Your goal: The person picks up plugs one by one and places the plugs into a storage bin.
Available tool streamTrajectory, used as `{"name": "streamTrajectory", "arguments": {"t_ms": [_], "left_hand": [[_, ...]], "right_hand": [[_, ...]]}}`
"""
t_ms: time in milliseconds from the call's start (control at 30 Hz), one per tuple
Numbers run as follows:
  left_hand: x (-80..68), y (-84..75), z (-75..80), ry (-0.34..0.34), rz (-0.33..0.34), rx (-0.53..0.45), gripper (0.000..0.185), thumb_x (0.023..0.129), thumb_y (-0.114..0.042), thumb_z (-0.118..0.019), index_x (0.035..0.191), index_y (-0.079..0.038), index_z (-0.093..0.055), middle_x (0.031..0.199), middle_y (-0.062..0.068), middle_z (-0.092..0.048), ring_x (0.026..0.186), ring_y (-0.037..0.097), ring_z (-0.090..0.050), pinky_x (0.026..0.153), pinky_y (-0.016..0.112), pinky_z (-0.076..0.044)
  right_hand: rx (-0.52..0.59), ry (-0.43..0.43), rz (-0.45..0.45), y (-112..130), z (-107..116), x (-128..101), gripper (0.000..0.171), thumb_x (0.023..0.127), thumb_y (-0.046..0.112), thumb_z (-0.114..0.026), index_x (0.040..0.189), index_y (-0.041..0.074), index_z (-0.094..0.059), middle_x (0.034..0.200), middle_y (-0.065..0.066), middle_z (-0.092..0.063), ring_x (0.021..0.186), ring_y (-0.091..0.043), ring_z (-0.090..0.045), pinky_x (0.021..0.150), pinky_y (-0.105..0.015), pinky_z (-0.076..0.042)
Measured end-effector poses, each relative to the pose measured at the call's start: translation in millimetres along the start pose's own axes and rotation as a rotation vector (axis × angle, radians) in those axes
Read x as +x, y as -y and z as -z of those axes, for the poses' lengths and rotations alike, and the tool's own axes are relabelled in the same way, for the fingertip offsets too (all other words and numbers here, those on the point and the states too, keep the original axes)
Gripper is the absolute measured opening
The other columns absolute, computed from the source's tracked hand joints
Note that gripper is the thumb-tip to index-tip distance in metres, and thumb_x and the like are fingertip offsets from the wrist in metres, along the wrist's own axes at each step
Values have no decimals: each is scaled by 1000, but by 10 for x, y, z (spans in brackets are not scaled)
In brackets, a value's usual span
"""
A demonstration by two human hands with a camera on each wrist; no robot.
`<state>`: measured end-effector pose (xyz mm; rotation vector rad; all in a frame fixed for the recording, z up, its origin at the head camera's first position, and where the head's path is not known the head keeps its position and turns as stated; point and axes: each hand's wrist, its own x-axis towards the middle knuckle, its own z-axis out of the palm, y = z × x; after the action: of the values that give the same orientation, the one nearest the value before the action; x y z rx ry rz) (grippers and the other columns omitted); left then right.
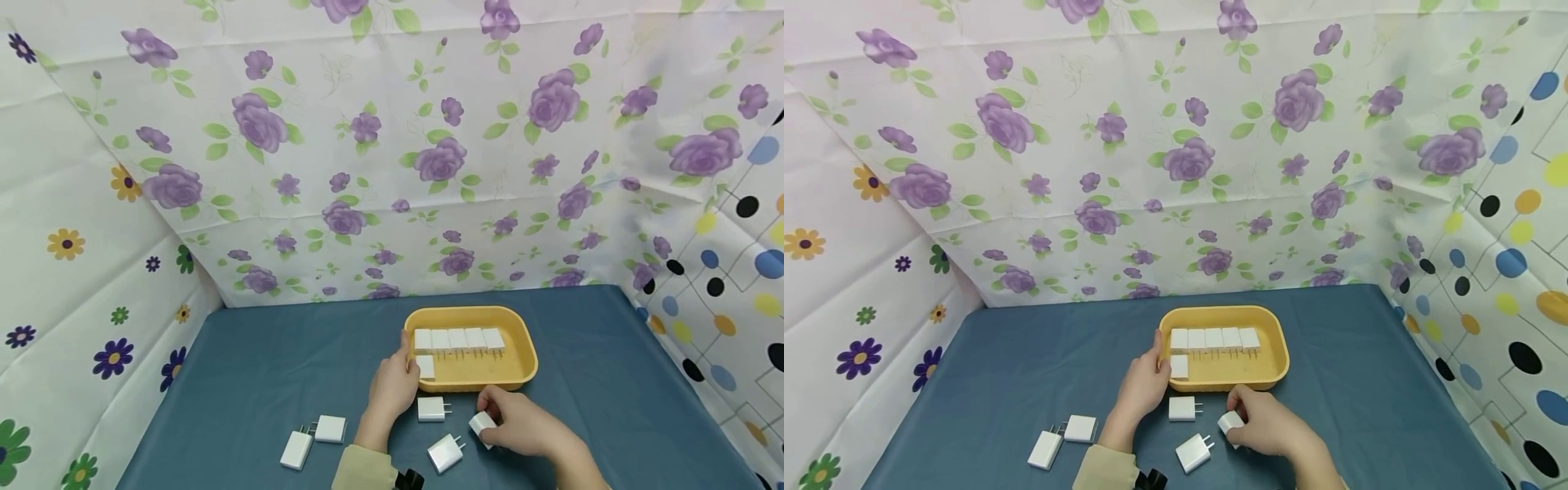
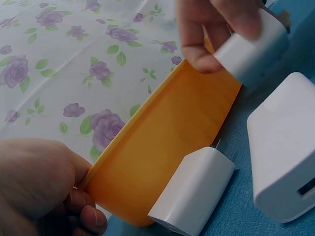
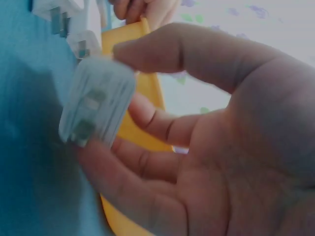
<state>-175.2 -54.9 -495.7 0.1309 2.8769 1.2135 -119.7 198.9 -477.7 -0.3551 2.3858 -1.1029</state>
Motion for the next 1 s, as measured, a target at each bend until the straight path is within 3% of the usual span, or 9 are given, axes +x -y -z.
{"name": "streamTrajectory", "arguments": {"t_ms": [200, 333, 467, 533, 667, 767, 867, 1000], "left_hand": [[15, 7, 6, 3, 0, -1, 66, 108, -15, -55, 168, -5, -31, 55, 0, -44, 43, 15, -33, 46, 33, -26], [19, 8, 11, 2, -3, -10, 66, 108, -15, -55, 168, -4, -31, 54, 1, -45, 43, 15, -33, 45, 34, -26], [2, 2, 11, 10, -6, -25, 66, 108, -13, -55, 168, -2, -31, 55, 2, -48, 43, 15, -35, 46, 34, -27], [-2, 5, 7, 9, -6, -27, 66, 107, -13, -55, 168, -1, -31, 57, 3, -49, 45, 15, -37, 47, 34, -28], [-5, 4, 0, 3, -6, -23, 66, 107, -12, -56, 167, -2, -32, 59, 3, -50, 46, 16, -41, 48, 35, -31], [-4, 1, -1, 10, -5, -25, 66, 107, -13, -56, 168, -2, -32, 58, 3, -50, 45, 17, -42, 47, 35, -32], [1, 1, -1, 18, -6, -22, 66, 107, -13, -56, 168, -2, -31, 58, 2, -50, 45, 17, -41, 47, 35, -32], [6, -2, -5, 11, -7, -21, 66, 107, -13, -56, 167, -2, -32, 57, 2, -49, 44, 16, -40, 47, 35, -32]], "right_hand": [[114, -20, 145, 57, 60, 46, 31, 94, 23, -83, 114, 11, -62, 94, -6, -63, 78, -21, -60, 66, -33, -50], [271, -83, 195, 90, 71, 149, 36, 98, 23, -81, 123, 5, -62, 105, -11, -66, 88, -25, -68, 73, -34, -57], [431, -229, 168, 121, 51, 287, 42, 98, 20, -80, 130, 2, -60, 118, -17, -66, 101, -29, -72, 80, -36, -60], [451, -344, 140, 144, 27, 376, 44, 96, 22, -82, 131, 4, -62, 121, -17, -67, 103, -28, -72, 81, -34, -60], [340, -556, 76, 193, -45, 578, 42, 92, 29, -87, 125, 11, -67, 115, -12, -70, 97, -23, -72, 78, -32, -58], [208, -631, 23, 224, -98, 689, 38, 90, 30, -88, 119, 13, -70, 108, -9, -72, 92, -21, -72, 76, -35, -59], [94, -642, -28, 248, -137, 768, 35, 90, 30, -88, 116, 13, -71, 104, -8, -73, 90, -21, -69, 74, -38, -58], [-71, -592, -62, 269, -183, 839, 35, 90, 29, -86, 115, 11, -70, 89, -5, -68, 74, -21, -61, 66, -38, -51]]}}
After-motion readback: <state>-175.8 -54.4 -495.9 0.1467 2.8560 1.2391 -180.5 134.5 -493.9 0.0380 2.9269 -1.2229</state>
